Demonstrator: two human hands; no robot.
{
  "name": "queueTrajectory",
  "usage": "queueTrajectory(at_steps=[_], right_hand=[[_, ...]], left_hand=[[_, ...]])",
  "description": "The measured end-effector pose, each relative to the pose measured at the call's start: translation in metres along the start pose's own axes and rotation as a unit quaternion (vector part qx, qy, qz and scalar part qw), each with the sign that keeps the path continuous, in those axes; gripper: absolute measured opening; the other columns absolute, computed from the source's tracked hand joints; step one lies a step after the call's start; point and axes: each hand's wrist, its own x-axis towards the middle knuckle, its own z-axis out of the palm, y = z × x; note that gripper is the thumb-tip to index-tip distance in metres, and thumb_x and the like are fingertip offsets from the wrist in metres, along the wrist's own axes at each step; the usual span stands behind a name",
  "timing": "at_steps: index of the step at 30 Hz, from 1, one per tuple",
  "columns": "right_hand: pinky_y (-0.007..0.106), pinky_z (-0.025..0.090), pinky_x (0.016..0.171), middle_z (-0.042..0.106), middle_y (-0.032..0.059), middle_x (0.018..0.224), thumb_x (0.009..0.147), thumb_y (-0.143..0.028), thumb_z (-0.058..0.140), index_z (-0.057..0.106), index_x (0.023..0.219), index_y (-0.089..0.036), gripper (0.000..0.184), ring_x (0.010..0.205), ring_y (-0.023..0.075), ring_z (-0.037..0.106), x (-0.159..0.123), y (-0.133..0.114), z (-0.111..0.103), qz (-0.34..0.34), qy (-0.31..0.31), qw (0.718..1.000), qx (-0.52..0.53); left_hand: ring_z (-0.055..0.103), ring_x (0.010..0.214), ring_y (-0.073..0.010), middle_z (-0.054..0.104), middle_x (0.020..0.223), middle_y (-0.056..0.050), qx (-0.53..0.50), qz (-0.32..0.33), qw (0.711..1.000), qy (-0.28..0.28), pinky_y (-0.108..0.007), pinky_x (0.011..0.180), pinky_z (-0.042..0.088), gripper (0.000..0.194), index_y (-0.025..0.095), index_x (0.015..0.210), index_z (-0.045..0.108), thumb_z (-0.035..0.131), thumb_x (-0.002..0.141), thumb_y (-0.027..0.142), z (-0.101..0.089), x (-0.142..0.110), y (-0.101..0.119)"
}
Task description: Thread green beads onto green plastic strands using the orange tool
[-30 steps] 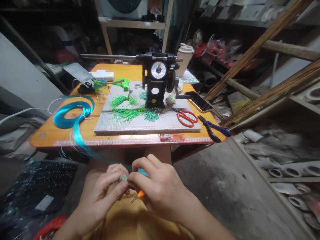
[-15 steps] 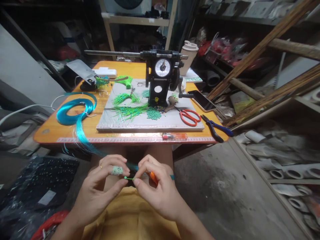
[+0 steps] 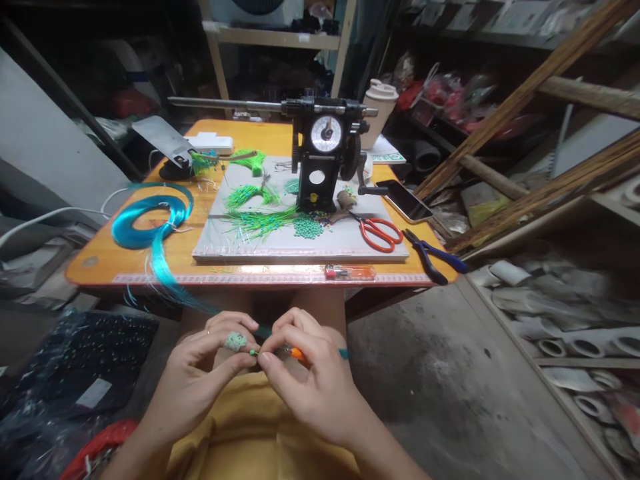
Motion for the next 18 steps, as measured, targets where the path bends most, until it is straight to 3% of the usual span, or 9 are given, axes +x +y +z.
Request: queueTrajectory(at_steps=[6,11,15,18], right_hand=[[0.028,0.04,0.074,0.053,0.0007,0.09,0.098,-0.026,0.055,0.061,0.083,-0.022,0.017,0.086,0.0156,0.054,-0.001,0.005,0.005,0.012,0.015,1.0,0.015],[0.028,0.041,0.076,0.052,0.0008,0.092,0.096,-0.02,0.054,0.061,0.084,-0.022,0.013,0.086,0.0152,0.054,0.002,0.001,0.003,-0.001,0.011,1.0,-0.009],[0.029,0.041,0.075,0.051,0.0012,0.092,0.094,-0.018,0.054,0.061,0.086,-0.022,0.011,0.085,0.0158,0.054,0.003,-0.003,0.002,-0.013,0.002,0.999,-0.031],[0.03,0.042,0.076,0.052,0.0019,0.093,0.095,-0.018,0.053,0.061,0.087,-0.023,0.011,0.087,0.0171,0.055,0.002,-0.004,0.002,-0.021,0.0,0.999,-0.046]], left_hand=[[0.068,0.09,-0.0212,0.076,0.081,0.0,0.059,0.051,0.997,0.029,-0.036,0.086,0.045,0.013,0.023,0.082,0.074,0.075,0.083,0.011,0.002,0.001,-0.002],[0.068,0.093,-0.0225,0.076,0.093,-0.003,0.041,0.012,0.999,0.022,-0.036,0.085,0.049,0.023,0.025,0.102,0.073,0.078,0.08,0.017,-0.003,0.002,0.001],[0.067,0.091,-0.0234,0.073,0.087,-0.006,0.049,0.011,0.999,0.01,-0.036,0.082,0.051,0.006,0.02,0.083,0.07,0.072,0.082,0.014,-0.004,0.005,0.006],[0.067,0.089,-0.0236,0.071,0.085,-0.007,0.053,0.009,0.998,0.012,-0.037,0.08,0.051,0.008,0.019,0.077,0.068,0.07,0.081,0.012,-0.002,0.007,0.008]])
